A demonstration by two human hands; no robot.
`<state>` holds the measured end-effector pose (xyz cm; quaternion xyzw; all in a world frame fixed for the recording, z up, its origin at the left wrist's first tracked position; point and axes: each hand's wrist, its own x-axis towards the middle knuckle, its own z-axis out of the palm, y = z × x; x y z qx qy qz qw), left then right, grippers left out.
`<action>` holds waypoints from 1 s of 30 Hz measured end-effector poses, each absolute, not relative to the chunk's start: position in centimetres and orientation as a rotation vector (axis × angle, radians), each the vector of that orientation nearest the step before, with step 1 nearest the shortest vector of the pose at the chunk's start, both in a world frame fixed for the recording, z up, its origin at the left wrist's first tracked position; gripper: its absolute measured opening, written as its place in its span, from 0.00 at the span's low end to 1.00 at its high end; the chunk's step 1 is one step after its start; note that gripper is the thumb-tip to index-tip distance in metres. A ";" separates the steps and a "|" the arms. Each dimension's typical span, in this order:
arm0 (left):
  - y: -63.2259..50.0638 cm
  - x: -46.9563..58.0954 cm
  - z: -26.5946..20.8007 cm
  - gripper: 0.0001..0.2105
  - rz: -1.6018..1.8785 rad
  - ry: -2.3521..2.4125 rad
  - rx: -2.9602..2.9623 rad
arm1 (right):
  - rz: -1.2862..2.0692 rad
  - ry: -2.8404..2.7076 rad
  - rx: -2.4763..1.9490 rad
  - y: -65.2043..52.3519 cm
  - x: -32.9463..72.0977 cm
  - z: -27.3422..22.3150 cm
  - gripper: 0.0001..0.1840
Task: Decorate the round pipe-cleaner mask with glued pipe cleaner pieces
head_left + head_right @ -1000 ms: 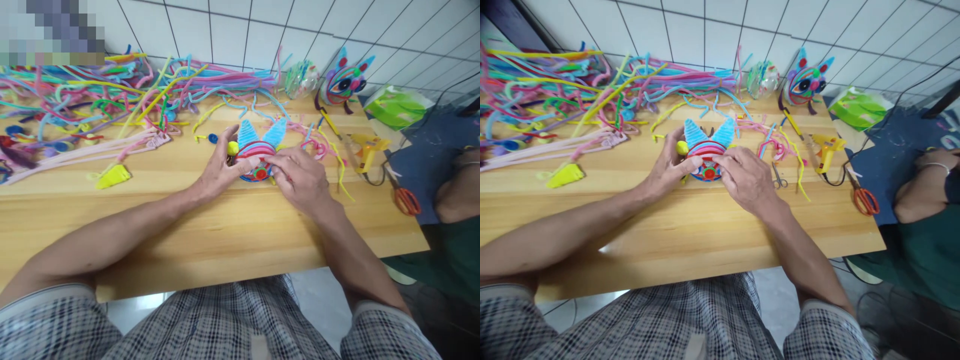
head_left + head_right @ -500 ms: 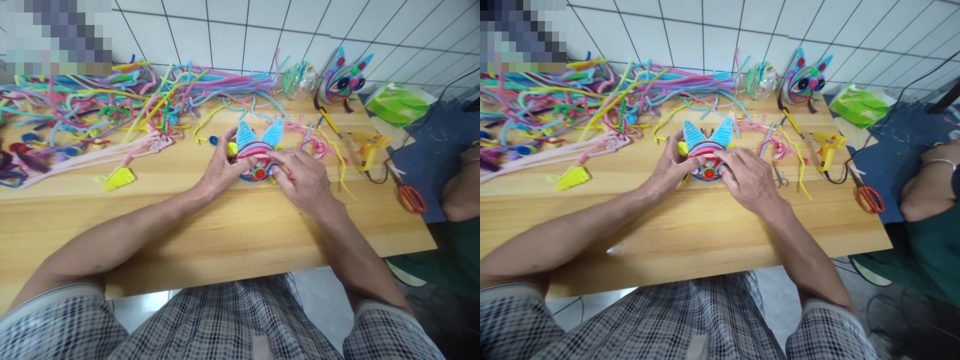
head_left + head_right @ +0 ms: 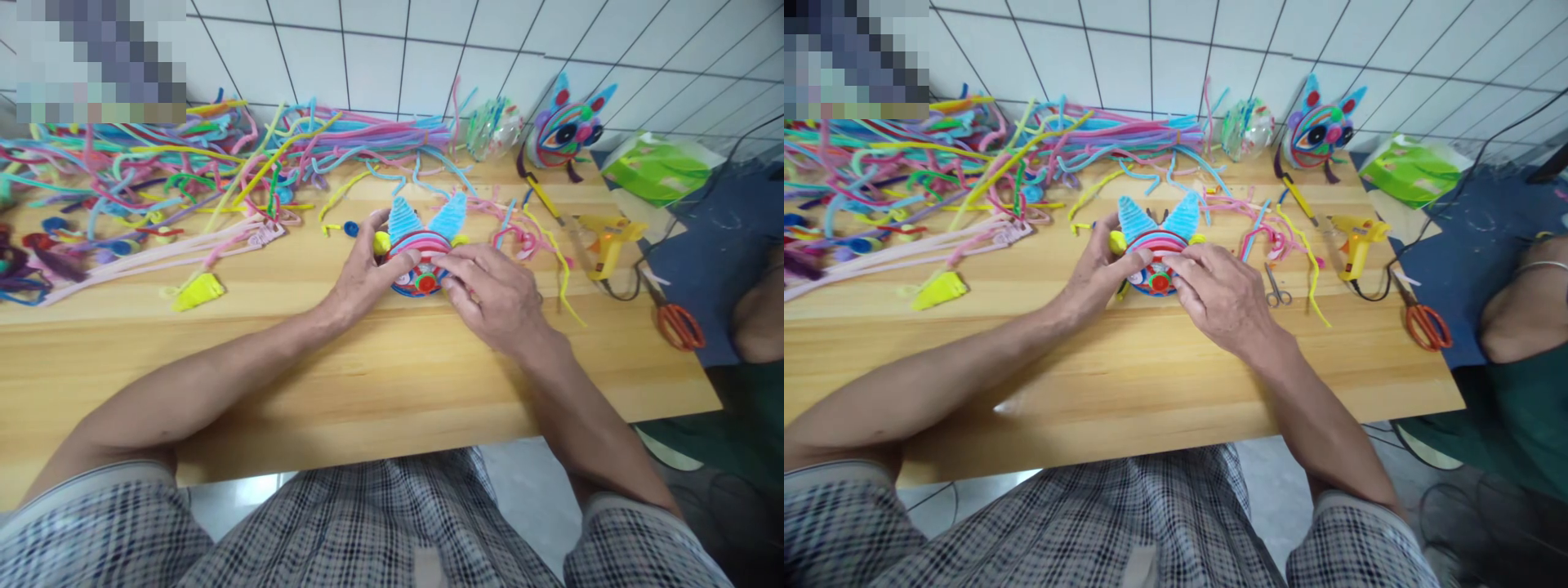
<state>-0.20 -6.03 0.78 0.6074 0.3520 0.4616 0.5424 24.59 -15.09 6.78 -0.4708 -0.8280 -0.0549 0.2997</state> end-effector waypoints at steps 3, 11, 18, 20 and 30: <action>-5.9 -0.1 0.5 0.43 1.132 0.819 1.487 | -0.119 -2.192 -1.266 -15.1 24.6 6.7 0.23; -5.6 0.3 -0.5 0.42 1.179 0.780 1.529 | -0.096 -2.168 -1.264 -15.1 24.5 6.6 0.21; -5.5 0.3 -0.7 0.40 1.193 0.803 1.593 | -0.072 -2.146 -1.262 -15.2 24.2 6.7 0.19; -5.5 0.2 -0.4 0.40 1.172 0.806 1.610 | -0.038 -2.136 -1.280 -15.2 24.1 6.8 0.19; -6.0 -0.2 1.0 0.43 1.122 0.843 1.559 | 0.115 -1.849 -1.325 -15.0 24.7 7.1 0.11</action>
